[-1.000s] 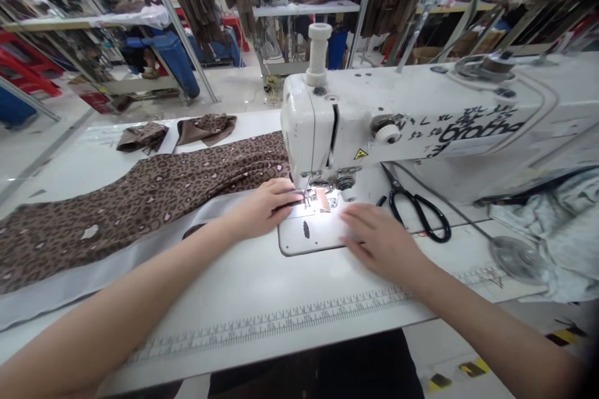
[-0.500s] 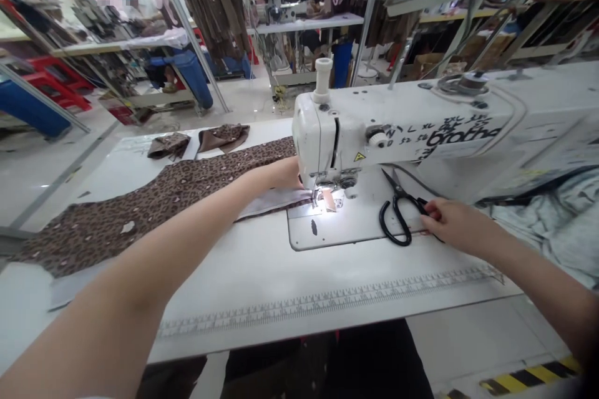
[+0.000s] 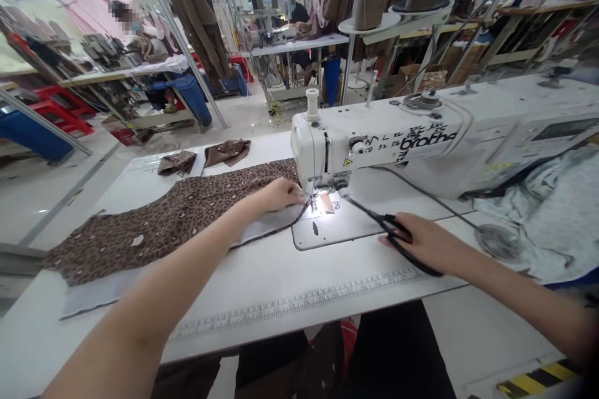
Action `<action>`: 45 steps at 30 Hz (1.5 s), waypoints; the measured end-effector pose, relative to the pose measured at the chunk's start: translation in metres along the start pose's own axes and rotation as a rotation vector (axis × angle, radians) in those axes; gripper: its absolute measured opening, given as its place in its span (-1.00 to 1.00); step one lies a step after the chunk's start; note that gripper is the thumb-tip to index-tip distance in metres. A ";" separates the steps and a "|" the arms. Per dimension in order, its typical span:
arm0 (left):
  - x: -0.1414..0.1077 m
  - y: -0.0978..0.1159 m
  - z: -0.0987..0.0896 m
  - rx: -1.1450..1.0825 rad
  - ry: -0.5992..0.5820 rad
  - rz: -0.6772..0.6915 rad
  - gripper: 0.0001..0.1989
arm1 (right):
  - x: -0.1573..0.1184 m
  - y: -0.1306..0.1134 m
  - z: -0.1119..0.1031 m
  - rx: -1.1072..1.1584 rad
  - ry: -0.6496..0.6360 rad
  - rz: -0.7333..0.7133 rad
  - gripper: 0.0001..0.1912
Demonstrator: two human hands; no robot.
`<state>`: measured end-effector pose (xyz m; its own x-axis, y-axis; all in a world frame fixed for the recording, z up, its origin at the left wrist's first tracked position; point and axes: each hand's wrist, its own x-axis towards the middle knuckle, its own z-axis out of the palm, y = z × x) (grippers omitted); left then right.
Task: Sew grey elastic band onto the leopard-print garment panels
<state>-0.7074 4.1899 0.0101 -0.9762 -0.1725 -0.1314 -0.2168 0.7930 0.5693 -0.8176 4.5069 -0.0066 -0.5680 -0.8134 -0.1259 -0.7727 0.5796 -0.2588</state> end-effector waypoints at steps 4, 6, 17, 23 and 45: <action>-0.059 0.008 0.003 -0.236 0.005 -0.151 -0.59 | -0.020 -0.047 0.010 0.177 0.063 -0.109 -0.63; -0.090 0.016 0.006 -0.543 0.020 -0.219 -0.65 | -0.022 -0.072 0.013 0.237 0.052 -0.141 -0.58; -0.141 0.041 0.028 -1.004 0.066 -0.235 -0.76 | -0.025 -0.132 0.015 0.346 -0.014 -0.166 -0.61; -0.137 0.041 0.041 -0.868 0.131 -0.111 -0.71 | -0.030 -0.108 0.023 0.451 -0.121 -0.034 -0.55; -0.133 0.034 0.043 -0.852 -0.088 -0.298 -0.78 | -0.026 -0.099 0.017 -0.070 -0.038 -0.255 -0.53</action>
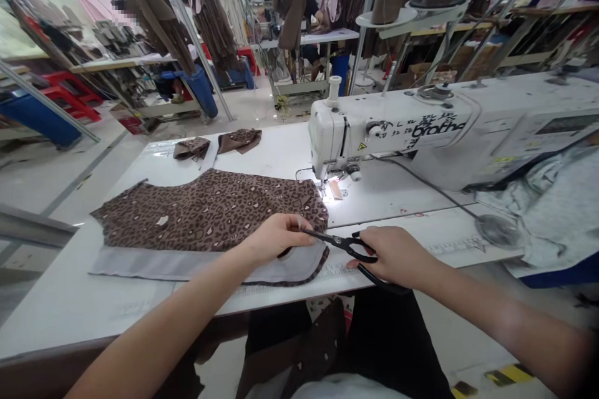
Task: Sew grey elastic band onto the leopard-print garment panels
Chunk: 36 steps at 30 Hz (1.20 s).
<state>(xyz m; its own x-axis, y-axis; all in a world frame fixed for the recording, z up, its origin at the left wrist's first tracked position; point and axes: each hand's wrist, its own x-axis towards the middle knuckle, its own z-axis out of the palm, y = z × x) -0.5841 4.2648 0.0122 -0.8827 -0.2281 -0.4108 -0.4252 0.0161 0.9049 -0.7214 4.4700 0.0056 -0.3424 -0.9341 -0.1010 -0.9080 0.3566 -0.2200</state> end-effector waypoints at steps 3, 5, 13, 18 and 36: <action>-0.005 0.005 -0.008 -0.001 -0.127 0.016 -0.75 | -0.003 0.019 0.005 0.049 0.003 0.126 -0.53; -0.009 0.005 -0.015 -0.062 -0.186 0.051 -0.72 | -0.004 0.047 0.007 0.065 0.045 0.259 -0.54; -0.006 -0.019 -0.016 0.225 0.043 0.225 -0.73 | -0.016 0.098 0.001 -0.176 0.436 0.308 -0.58; -0.007 -0.020 0.000 0.368 0.241 0.444 -0.63 | 0.007 -0.005 0.007 0.605 0.261 0.038 -0.72; -0.012 -0.002 0.008 1.142 0.335 1.206 -0.68 | 0.023 -0.050 0.032 1.159 0.368 -0.118 -0.79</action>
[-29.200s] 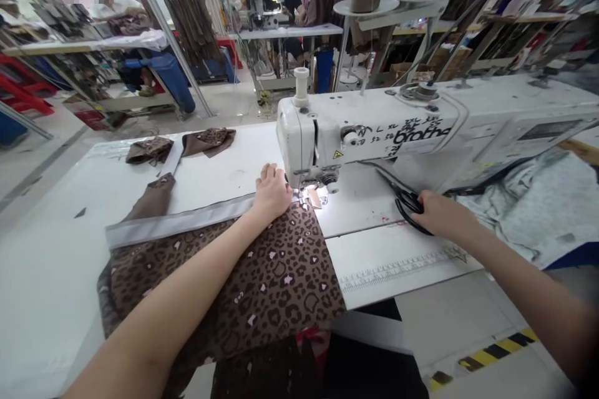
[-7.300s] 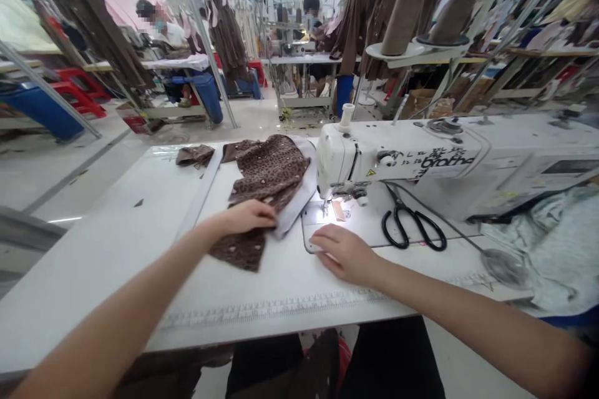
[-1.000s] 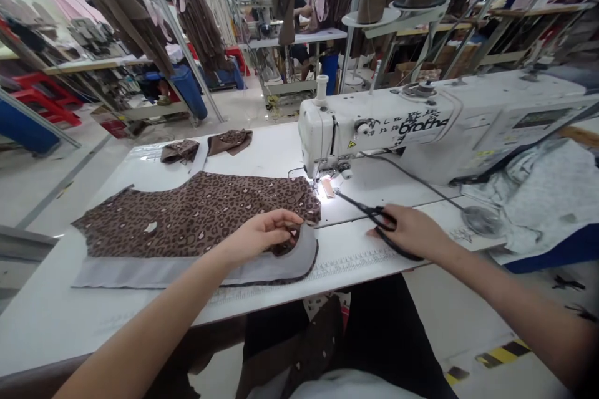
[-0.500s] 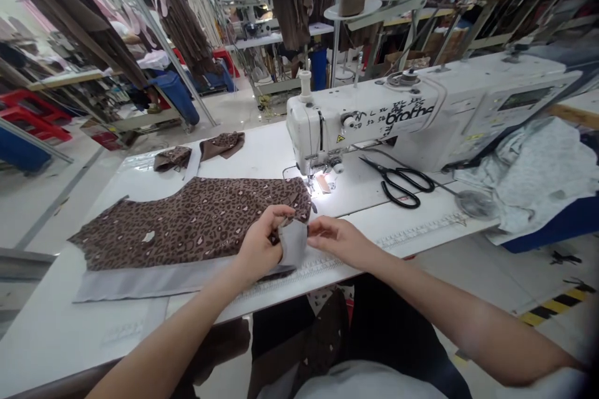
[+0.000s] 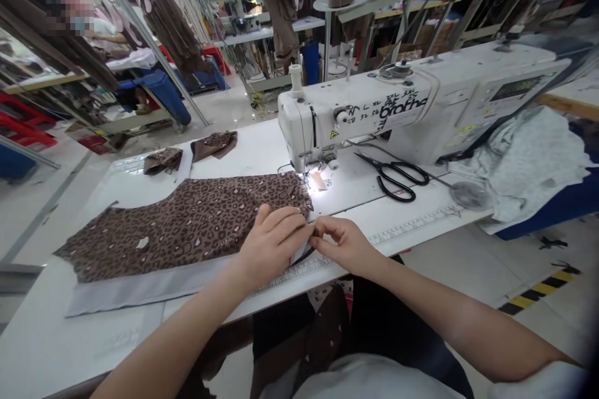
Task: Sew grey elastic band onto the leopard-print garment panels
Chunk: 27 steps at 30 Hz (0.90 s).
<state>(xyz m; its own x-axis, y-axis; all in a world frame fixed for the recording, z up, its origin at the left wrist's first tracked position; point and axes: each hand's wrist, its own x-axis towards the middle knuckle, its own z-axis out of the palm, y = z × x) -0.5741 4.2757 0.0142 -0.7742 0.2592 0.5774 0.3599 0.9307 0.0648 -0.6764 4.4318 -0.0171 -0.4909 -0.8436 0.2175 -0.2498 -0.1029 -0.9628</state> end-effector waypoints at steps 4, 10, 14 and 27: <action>0.006 0.005 0.006 -0.374 -0.092 -0.280 -0.74 | -0.004 -0.003 -0.003 0.056 0.120 -0.028 -0.84; 0.013 0.014 0.001 -0.503 -0.045 -0.529 -0.85 | -0.003 -0.014 -0.011 -0.041 0.146 -0.006 -0.88; 0.015 0.028 -0.002 -1.066 -0.116 -0.859 -0.90 | 0.004 -0.012 -0.013 0.361 -0.049 0.058 -0.87; 0.019 0.035 0.006 -0.898 -0.068 -0.981 -0.89 | -0.005 -0.020 -0.017 0.149 0.045 0.203 -0.86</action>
<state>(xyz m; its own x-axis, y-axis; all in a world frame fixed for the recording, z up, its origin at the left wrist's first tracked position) -0.5789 4.3144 0.0228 -0.9236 -0.3793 -0.0565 -0.1622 0.2529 0.9538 -0.6829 4.4468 0.0039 -0.5557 -0.8311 0.0207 -0.0180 -0.0129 -0.9998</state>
